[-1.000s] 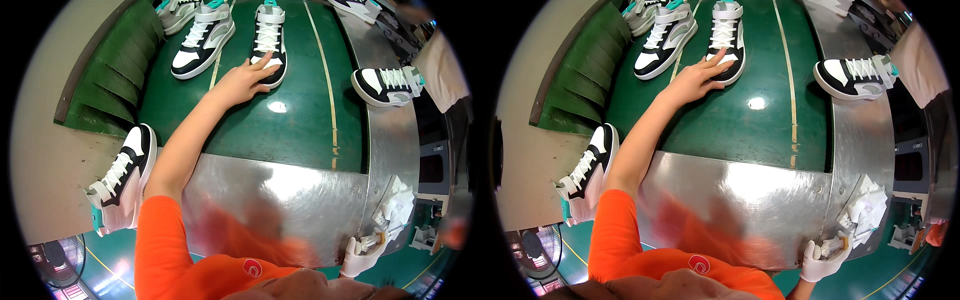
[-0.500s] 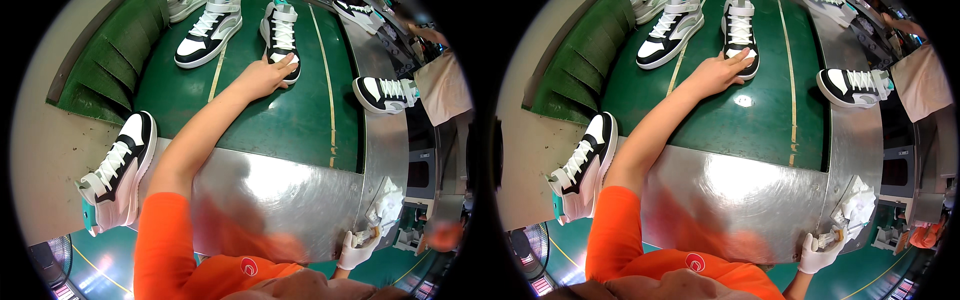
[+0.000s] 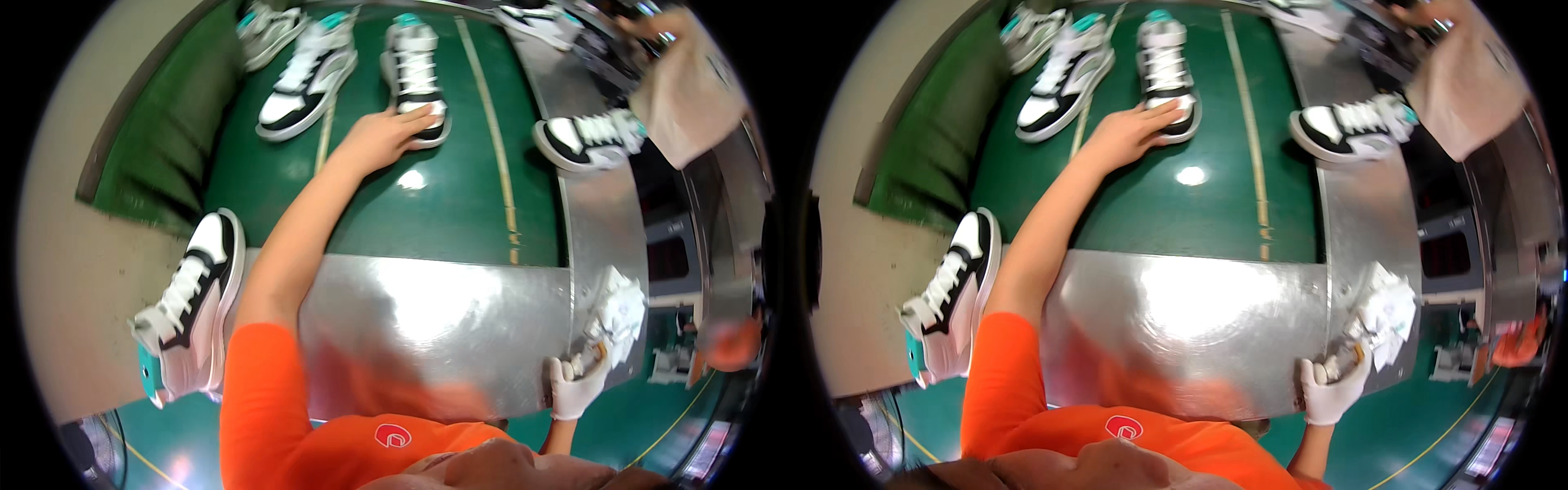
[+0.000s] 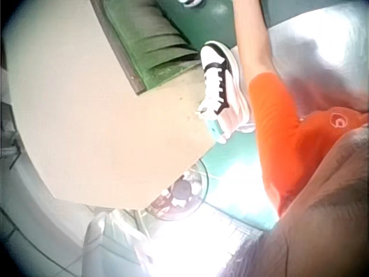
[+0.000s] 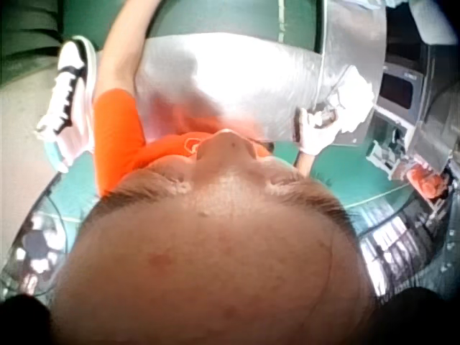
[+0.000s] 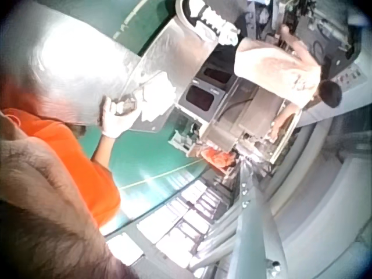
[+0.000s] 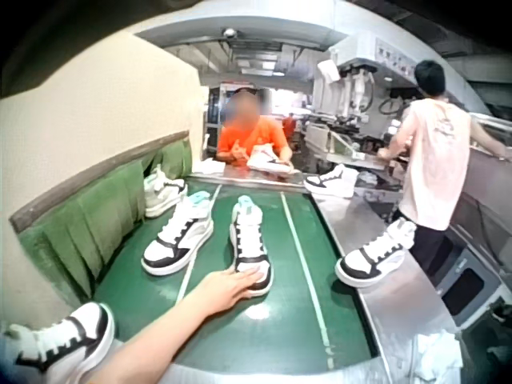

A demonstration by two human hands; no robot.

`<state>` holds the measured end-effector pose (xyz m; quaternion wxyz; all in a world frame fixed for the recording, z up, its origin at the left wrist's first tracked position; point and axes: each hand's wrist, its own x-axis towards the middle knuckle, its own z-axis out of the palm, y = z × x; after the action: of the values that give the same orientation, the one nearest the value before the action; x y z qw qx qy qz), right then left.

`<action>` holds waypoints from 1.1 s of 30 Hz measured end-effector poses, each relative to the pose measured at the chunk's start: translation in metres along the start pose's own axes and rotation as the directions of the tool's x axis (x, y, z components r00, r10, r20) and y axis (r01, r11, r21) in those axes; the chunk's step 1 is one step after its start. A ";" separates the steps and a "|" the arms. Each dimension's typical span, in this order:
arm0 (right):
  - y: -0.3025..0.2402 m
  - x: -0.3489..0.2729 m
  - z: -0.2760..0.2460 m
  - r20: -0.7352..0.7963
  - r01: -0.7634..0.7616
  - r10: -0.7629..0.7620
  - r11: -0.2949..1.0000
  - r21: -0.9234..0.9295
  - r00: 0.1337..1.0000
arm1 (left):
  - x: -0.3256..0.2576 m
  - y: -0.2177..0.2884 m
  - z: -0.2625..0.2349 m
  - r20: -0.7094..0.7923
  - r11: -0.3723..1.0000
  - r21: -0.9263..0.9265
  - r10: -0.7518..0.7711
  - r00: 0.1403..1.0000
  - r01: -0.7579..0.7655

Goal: The person applies glue to the sole and upper edges of white and black high-top sneakers using a syringe. They rotate each shoe to access different areas, then place the treated shoes on a metal table. The process is repeated for multiple shoes in a factory setting.

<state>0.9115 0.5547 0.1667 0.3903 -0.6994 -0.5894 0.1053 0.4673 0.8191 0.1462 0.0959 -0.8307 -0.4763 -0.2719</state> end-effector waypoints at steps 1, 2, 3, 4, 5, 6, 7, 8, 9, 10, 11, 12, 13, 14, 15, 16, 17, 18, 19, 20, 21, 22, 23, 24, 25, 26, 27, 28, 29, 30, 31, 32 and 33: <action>-0.007 0.004 0.000 0.013 0.024 -0.024 0.998 -0.052 1.000 | 0.001 0.004 -0.009 -0.007 1.000 0.000 0.011 1.000 -0.011; -0.015 0.007 -0.001 0.021 0.045 -0.043 0.993 -0.110 0.999 | 0.008 0.022 -0.024 0.086 0.994 0.102 -0.039 0.996 0.030; -0.029 0.012 0.000 0.030 0.123 -0.120 0.984 -0.132 0.992 | 0.009 0.031 -0.030 0.041 0.987 0.156 0.021 0.999 -0.027; -0.031 0.015 -0.001 0.042 0.124 -0.120 0.987 -0.104 0.992 | 0.016 0.048 -0.034 0.014 0.990 0.141 0.005 1.000 -0.007; -0.029 0.017 -0.004 0.053 0.121 -0.117 0.990 -0.078 0.992 | 0.028 0.066 -0.029 -0.089 1.000 0.009 -0.008 0.996 0.009; -0.023 0.017 -0.006 0.065 0.095 -0.095 0.995 0.001 0.993 | 0.039 0.079 -0.020 -0.112 0.976 -0.186 -0.138 0.984 0.115; -0.019 0.018 -0.009 0.099 0.094 -0.094 0.996 0.007 0.991 | 0.053 0.090 -0.009 0.060 0.840 -0.430 -0.341 0.938 0.332; -0.016 0.020 -0.010 0.132 0.100 -0.102 0.995 0.022 0.986 | 0.064 0.081 0.016 0.052 0.773 -0.545 -0.355 0.933 0.325; -0.011 0.020 -0.013 0.165 0.096 -0.099 0.995 0.023 0.981 | 0.086 0.081 0.029 0.338 0.613 -0.515 -0.497 0.799 0.599; -0.013 0.017 -0.021 0.168 0.068 -0.070 0.998 0.017 0.983 | 0.108 0.086 0.043 0.514 0.321 -0.623 -0.520 0.683 0.713; -0.014 0.015 -0.024 0.176 0.047 -0.051 0.999 0.024 0.983 | 0.128 0.090 0.059 0.690 0.006 -0.618 -0.476 0.545 0.787; -0.015 0.014 -0.028 0.187 0.032 -0.037 0.999 0.028 0.982 | 0.148 0.087 0.086 0.783 -0.122 -0.585 -0.341 0.520 0.802; -0.013 0.012 -0.030 0.166 -0.005 -0.009 0.997 0.083 0.986 | 0.164 0.088 0.101 0.849 -0.234 -0.525 -0.219 0.481 0.818; -0.006 0.010 -0.032 0.148 -0.042 0.022 0.990 0.134 0.989 | 0.178 0.111 0.107 0.840 -0.211 -0.542 -0.162 0.518 0.813; -0.003 0.010 -0.032 0.145 -0.066 0.037 0.978 0.199 0.989 | 0.182 0.129 0.108 0.798 -0.273 -0.600 -0.130 0.589 0.752; -0.002 0.010 -0.037 0.176 -0.145 0.105 0.962 0.233 0.979 | 0.183 0.139 0.111 0.761 -0.301 -0.647 -0.189 0.621 0.701; -0.003 0.011 -0.041 0.172 -0.163 0.122 0.954 0.250 0.978 | 0.183 0.143 0.117 0.719 -0.328 -0.693 -0.254 0.647 0.642; -0.006 0.013 -0.040 0.184 -0.169 0.119 0.944 0.284 0.976 | 0.181 0.125 0.124 0.727 -0.410 -0.680 -0.268 0.633 0.608; -0.007 0.013 -0.042 0.183 -0.185 0.134 0.935 0.302 0.974 | 0.181 0.134 0.124 0.732 -0.434 -0.673 -0.281 0.620 0.598; -0.008 0.012 -0.042 0.197 -0.214 0.158 0.927 0.309 0.968 | 0.175 0.141 0.122 0.700 -0.394 -0.711 -0.314 0.642 0.582; -0.004 0.014 -0.033 0.181 -0.192 0.136 0.919 0.344 0.974 | 0.161 0.149 0.112 0.661 -0.345 -0.750 -0.363 0.657 0.564; 0.002 0.014 -0.026 0.158 -0.172 0.121 0.914 0.367 0.980 | 0.152 0.159 0.098 0.661 -0.297 -0.750 -0.368 0.654 0.591; 0.002 0.014 -0.023 0.138 -0.150 0.103 0.907 0.393 0.985 | 0.142 0.163 0.077 0.666 -0.250 -0.741 -0.396 0.632 0.624; 0.001 0.014 -0.028 0.158 -0.168 0.116 0.914 0.370 0.981 | 0.132 0.170 0.060 0.659 -0.210 -0.744 -0.385 0.646 0.634; 0.000 0.015 -0.032 0.171 -0.184 0.129 0.916 0.356 0.977 | 0.116 0.175 0.040 0.652 -0.175 -0.747 -0.381 0.655 0.641; -0.001 0.015 -0.036 0.185 -0.206 0.150 0.919 0.336 0.971 | 0.098 0.181 0.018 0.649 -0.155 -0.749 -0.367 0.666 0.644; -0.002 0.015 -0.038 0.205 -0.224 0.164 0.920 0.322 0.965 | 0.076 0.185 -0.010 0.642 -0.130 -0.752 -0.363 0.675 0.646; 0.004 0.013 -0.034 0.156 -0.189 0.148 0.936 0.296 0.977 | 0.050 0.193 -0.036 0.649 -0.148 -0.744 -0.389 0.654 0.651; 0.004 0.011 -0.033 0.141 -0.157 0.120 0.944 0.290 0.983 | 0.020 0.197 -0.066 0.648 -0.158 -0.740 -0.427 0.630 0.654; 0.001 0.011 -0.034 0.123 -0.122 0.089 0.950 0.289 0.988 | -0.013 0.199 -0.093 0.634 -0.170 -0.751 -0.458 0.623 0.638; -0.001 0.012 -0.035 0.108 -0.092 0.063 0.953 0.290 0.992 | -0.046 0.207 -0.126 0.623 -0.139 -0.739 -0.513 0.591 0.659; -0.010 0.013 -0.041 0.206 -0.172 0.106 0.925 0.338 0.973 | -0.082 0.213 -0.155 0.613 -0.142 -0.717 -0.594 0.520 0.683; -0.009 0.012 -0.041 0.184 -0.154 0.098 0.934 0.322 0.978 | -0.117 0.228 -0.175 0.620 -0.158 -0.703 -0.613 0.489 0.694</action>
<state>0.9328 0.5488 0.2040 0.4456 -0.6482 -0.5470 0.2864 0.5504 0.5393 0.2515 -0.5651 -0.3621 -0.5760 -0.4667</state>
